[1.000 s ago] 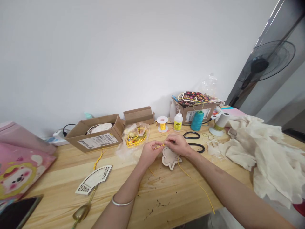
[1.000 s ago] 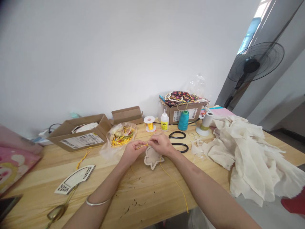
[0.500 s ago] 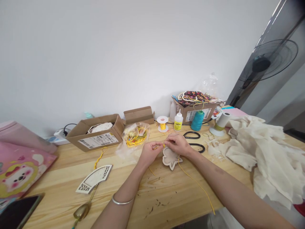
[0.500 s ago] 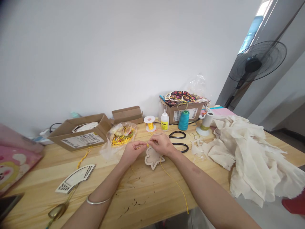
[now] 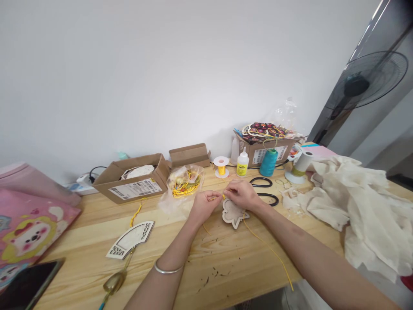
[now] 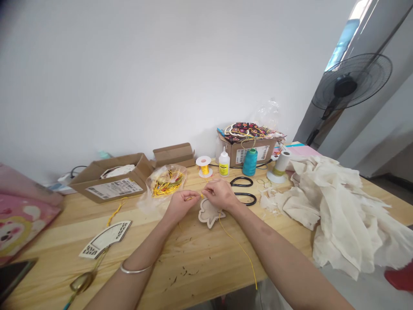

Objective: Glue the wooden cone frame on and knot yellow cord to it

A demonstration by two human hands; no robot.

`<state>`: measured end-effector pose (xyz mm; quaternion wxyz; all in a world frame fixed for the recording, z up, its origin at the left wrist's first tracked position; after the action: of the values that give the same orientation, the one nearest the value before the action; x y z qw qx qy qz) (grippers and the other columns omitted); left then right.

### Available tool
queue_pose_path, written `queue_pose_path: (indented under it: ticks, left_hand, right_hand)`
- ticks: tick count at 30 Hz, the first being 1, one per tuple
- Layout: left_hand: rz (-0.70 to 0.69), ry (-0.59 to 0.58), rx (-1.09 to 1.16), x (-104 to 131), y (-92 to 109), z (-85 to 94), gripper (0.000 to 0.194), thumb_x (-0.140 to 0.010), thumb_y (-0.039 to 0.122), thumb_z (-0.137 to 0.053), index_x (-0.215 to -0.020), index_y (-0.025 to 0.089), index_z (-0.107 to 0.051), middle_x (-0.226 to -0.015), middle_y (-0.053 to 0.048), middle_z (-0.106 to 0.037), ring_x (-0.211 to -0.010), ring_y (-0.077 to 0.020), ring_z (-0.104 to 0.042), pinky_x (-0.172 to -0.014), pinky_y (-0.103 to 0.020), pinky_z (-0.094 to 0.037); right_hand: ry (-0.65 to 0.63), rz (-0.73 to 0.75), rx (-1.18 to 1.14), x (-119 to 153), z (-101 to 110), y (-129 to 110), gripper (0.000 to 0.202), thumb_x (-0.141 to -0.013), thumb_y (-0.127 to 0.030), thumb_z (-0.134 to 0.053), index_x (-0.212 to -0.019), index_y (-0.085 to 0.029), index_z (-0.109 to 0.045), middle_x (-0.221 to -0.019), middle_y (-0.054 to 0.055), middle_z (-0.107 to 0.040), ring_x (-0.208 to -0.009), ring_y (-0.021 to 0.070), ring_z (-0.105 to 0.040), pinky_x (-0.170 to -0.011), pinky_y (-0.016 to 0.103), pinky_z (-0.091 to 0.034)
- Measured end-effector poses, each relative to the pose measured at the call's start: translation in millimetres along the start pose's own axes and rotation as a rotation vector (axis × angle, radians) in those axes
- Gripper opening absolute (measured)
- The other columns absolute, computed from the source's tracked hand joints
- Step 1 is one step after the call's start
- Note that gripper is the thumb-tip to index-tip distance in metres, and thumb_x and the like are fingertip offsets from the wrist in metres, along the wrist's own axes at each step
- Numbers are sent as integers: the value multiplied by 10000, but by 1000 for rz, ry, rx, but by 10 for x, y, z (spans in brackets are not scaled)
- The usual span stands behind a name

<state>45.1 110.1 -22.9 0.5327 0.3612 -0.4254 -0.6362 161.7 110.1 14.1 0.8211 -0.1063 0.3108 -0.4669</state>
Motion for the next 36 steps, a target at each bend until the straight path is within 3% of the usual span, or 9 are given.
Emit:
queue_pose_path:
  ticks: [11,14,18,21,24,30,33,36]
  left_hand:
    - [-1,-16,26,9,6,-7,226,-615,325,-550,-700,127,-615,-467,39,-510,-381,-49,-340,-382,-172,-246]
    - [10,-10,11,12,-4,5,223,-613,321,-543,-695,128,-619,-476,32,-524,-388,-56,-361,-389,-177,-256]
    - [-12,2,-2,18,19,24,208,-616,298,-527,-693,134,-627,-590,-6,-603,-472,-89,-464,-442,-193,-329]
    - [-39,4,-3,16,39,26,199,-615,294,-528,-682,135,-627,-661,-22,-630,-563,-113,-521,-520,-211,-382]
    - [-33,-11,-11,11,29,12,206,-625,306,-530,-689,136,-628,-678,-27,-638,-603,-129,-543,-559,-227,-403]
    - [-34,-10,37,9,18,13,215,-646,300,-525,-737,133,-625,-753,-45,-656,-666,-143,-568,-617,-239,-423]
    - [-61,-11,13,9,37,23,213,-661,287,-508,-744,135,-632,-730,-39,-657,-661,-148,-570,-599,-238,-424]
    - [-105,-38,4,16,91,16,212,-676,258,-485,-752,141,-644,-742,-34,-663,-677,-151,-577,-620,-240,-427]
  right_hand:
    - [-67,-104,-145,18,15,97,176,-725,-263,-479,-662,-152,-600,-541,-15,-513,-505,74,-408,-474,196,-250]
    - [-121,-263,-345,35,-20,202,219,-704,-317,-487,-618,-137,-578,-458,-42,-405,-432,61,-320,-417,192,-208]
    - [-163,-413,-776,63,-81,245,273,-682,-357,-488,-575,-117,-563,-414,-71,-272,-384,43,-216,-375,191,-150]
    - [-241,-491,-1040,100,-154,219,244,-680,-279,-439,-680,-102,-608,-385,-95,-191,-349,37,-131,-357,191,-90]
    - [-277,-521,-1123,122,-177,194,303,-651,-192,-396,-816,-82,-625,-331,-98,-232,-317,36,-131,-346,187,-93]
    - [-307,-472,-907,122,-244,143,419,-686,-227,-431,-1069,-97,-542,-316,-85,-367,-298,46,-263,-347,169,-198]
    - [-293,-410,-656,117,-293,143,433,-701,-271,-461,-1113,-153,-520,-329,-88,-371,-302,50,-267,-342,166,-215]
    - [-178,-251,-307,73,-211,94,355,-687,-248,-487,-1026,-224,-589,-401,-60,-481,-338,52,-317,-377,171,-240]
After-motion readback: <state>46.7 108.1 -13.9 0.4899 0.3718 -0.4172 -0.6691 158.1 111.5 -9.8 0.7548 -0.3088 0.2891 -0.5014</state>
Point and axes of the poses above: each hand's wrist, its own x-axis away from the middle knuckle, its own z-axis out of the back of the hand, y = z × x, the point moved 8 cm from there along -x, towards the middle knuckle
